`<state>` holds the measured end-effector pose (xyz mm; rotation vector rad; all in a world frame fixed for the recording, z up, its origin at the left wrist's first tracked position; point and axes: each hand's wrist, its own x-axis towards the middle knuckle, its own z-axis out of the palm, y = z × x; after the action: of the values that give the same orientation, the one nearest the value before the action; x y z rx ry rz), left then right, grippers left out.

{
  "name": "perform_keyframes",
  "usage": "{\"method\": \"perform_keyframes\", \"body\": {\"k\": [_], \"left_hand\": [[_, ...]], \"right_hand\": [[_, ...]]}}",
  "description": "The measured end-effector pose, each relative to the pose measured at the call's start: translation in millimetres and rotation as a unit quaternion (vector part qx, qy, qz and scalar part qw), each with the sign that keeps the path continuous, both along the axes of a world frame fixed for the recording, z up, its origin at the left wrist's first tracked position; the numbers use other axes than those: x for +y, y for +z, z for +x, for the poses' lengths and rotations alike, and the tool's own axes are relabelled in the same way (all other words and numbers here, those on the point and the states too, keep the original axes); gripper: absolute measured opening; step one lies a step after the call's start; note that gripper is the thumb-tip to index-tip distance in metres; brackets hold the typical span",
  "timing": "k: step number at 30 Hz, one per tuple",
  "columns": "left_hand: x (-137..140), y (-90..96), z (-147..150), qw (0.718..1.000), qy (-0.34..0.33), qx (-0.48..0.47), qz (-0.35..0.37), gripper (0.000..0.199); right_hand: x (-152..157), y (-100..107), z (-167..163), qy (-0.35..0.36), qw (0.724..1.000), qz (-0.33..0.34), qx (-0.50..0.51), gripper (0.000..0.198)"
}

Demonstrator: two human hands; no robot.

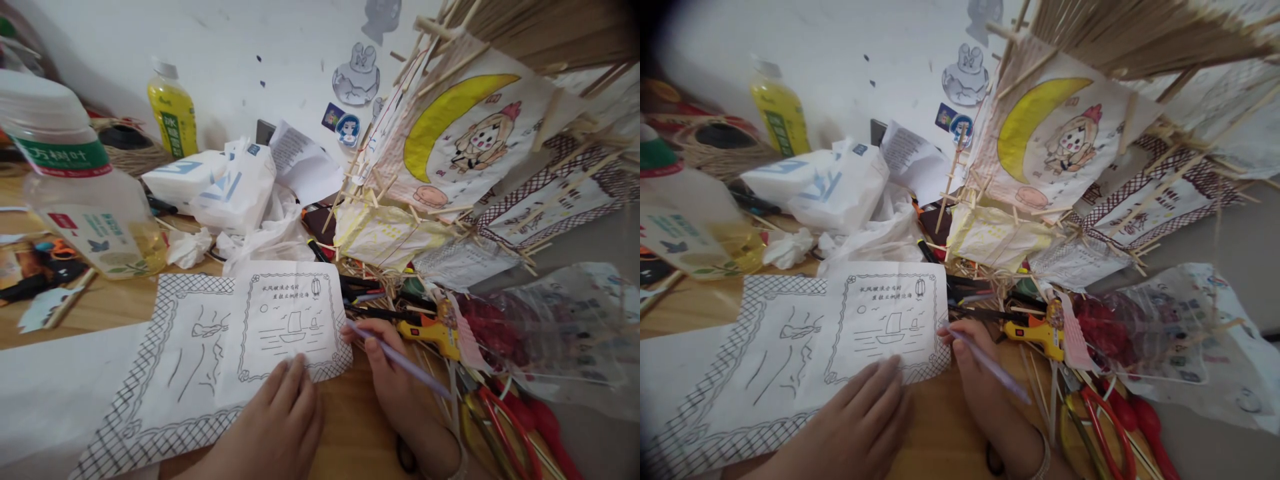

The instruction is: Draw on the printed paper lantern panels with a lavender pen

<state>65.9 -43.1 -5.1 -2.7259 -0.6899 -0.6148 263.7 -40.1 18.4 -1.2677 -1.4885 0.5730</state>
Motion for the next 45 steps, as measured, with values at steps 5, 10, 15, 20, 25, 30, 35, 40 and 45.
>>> {"method": "perform_keyframes", "body": {"k": [5,10,15,20,25,30,35,40,45], "left_hand": [[-2,-2.1,0,1.000,-0.005,0.001,-0.006,0.034],[-2,1.0,-1,1.000,-0.025,-0.010,-0.010,0.031],[-1,7.3,-3,0.999,-0.048,-0.017,-0.018,0.029],[-2,5.1,-4,0.998,-0.057,-0.021,-0.012,0.028],[-2,5.0,-2,0.998,-0.054,-0.017,-0.021,0.028],[-1,9.2,-2,0.998,-0.053,-0.004,-0.024,0.030],[-2,9.7,-2,0.998,-0.048,-0.001,-0.028,0.029],[-3,9.7,-2,0.998,-0.048,0.002,-0.035,0.031],[-5,9.5,-3,0.998,-0.050,-0.001,-0.041,0.029]], "right_hand": [[-5,2,-3,0.069,0.996,0.015,0.049,0.018],[-11,4,-1,-0.032,0.993,0.116,-0.024,0.016],[-6,1,4,0.045,0.997,0.038,-0.056,0.021],[1,-2,1,0.090,0.978,-0.152,-0.114,0.035],[6,2,-1,0.094,0.970,-0.159,-0.155,0.034],[7,-2,0,0.101,0.969,-0.138,-0.180,0.035],[6,-4,1,0.103,0.971,-0.114,-0.185,0.039],[7,-4,2,0.109,0.970,-0.107,-0.191,0.037],[8,-4,1,0.108,0.972,-0.102,-0.181,0.033]]}}
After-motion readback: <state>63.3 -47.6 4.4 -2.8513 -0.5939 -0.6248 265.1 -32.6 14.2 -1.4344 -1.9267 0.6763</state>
